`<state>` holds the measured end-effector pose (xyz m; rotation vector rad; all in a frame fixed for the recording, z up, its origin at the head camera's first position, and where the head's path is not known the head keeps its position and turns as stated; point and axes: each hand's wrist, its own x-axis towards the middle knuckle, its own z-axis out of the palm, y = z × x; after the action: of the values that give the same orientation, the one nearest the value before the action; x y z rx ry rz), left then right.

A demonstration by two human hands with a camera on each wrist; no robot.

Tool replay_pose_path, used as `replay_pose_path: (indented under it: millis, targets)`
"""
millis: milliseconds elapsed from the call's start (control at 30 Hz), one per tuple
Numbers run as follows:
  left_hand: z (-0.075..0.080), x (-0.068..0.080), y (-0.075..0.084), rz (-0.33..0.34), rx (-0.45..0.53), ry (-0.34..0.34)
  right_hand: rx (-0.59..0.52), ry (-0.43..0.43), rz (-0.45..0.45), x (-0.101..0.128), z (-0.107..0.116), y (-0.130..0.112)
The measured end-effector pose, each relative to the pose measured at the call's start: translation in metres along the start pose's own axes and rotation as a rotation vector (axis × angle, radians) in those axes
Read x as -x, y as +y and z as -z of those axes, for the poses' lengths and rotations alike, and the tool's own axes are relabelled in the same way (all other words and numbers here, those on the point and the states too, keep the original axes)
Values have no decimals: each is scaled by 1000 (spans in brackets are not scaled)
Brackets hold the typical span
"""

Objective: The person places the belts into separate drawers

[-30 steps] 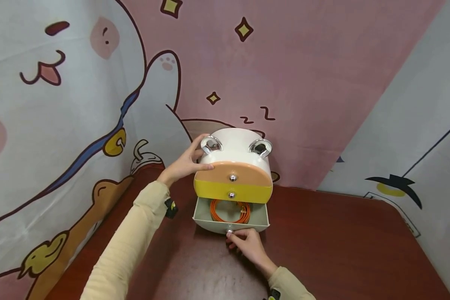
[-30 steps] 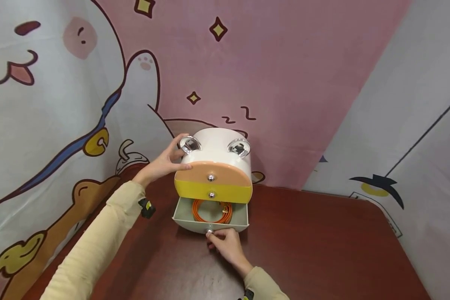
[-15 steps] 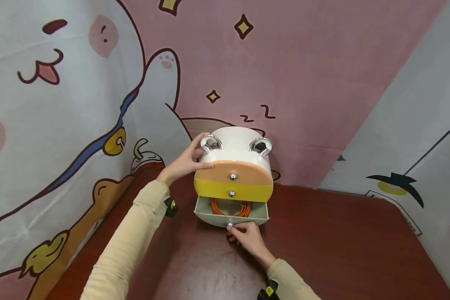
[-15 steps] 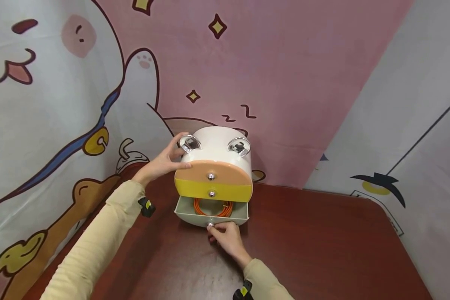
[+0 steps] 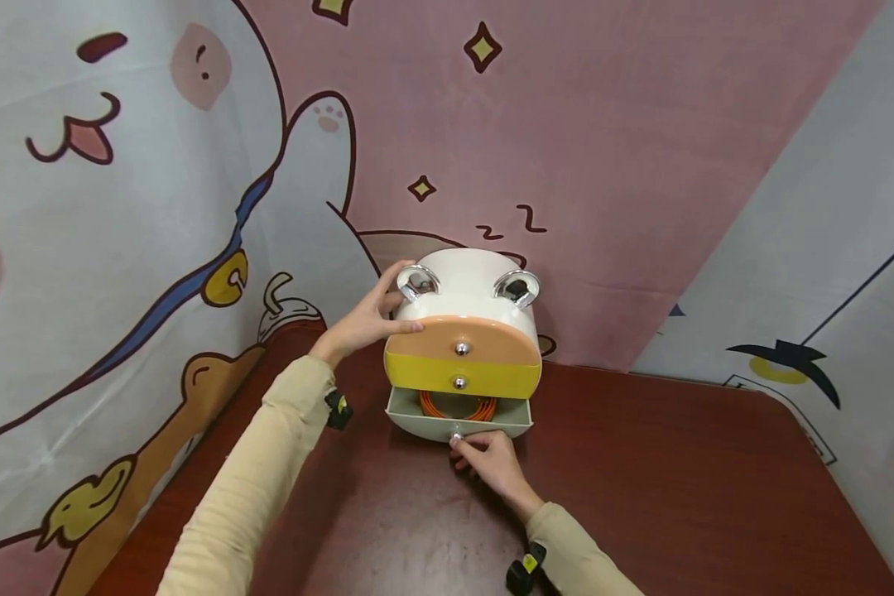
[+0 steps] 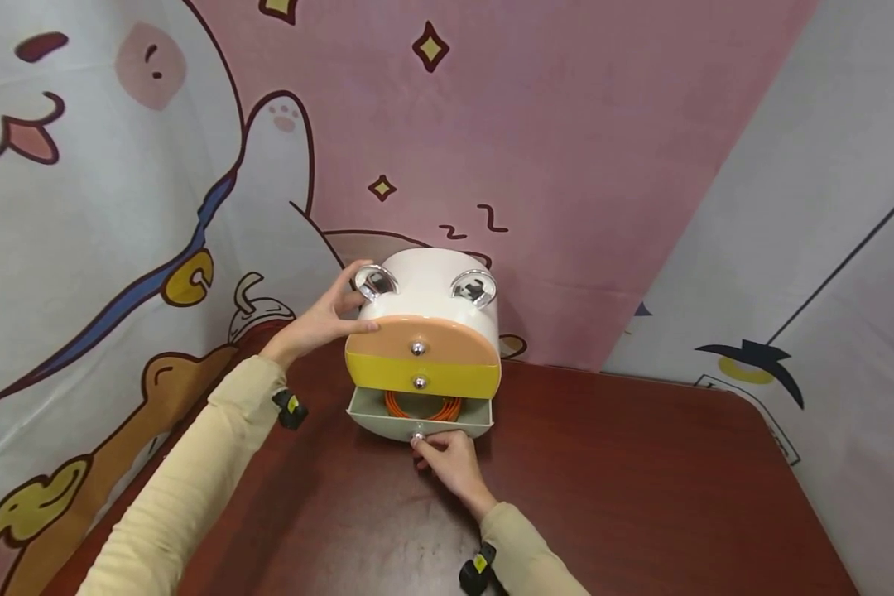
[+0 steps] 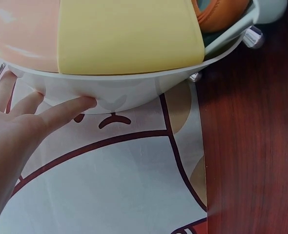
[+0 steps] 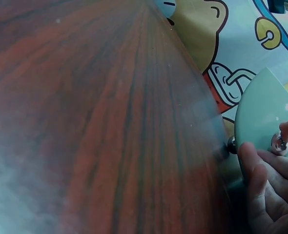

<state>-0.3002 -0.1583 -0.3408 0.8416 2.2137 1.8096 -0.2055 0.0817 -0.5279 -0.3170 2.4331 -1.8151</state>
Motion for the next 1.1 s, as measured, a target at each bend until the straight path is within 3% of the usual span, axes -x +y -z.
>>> replay_pose_path:
  millis: [300, 1100]
  targets:
    - [5, -5, -18, -16, -14, 6, -11, 33, -14, -7, -1, 0]
    - [5, -5, -17, -24, -9, 3, -23, 63, -15, -30, 1, 1]
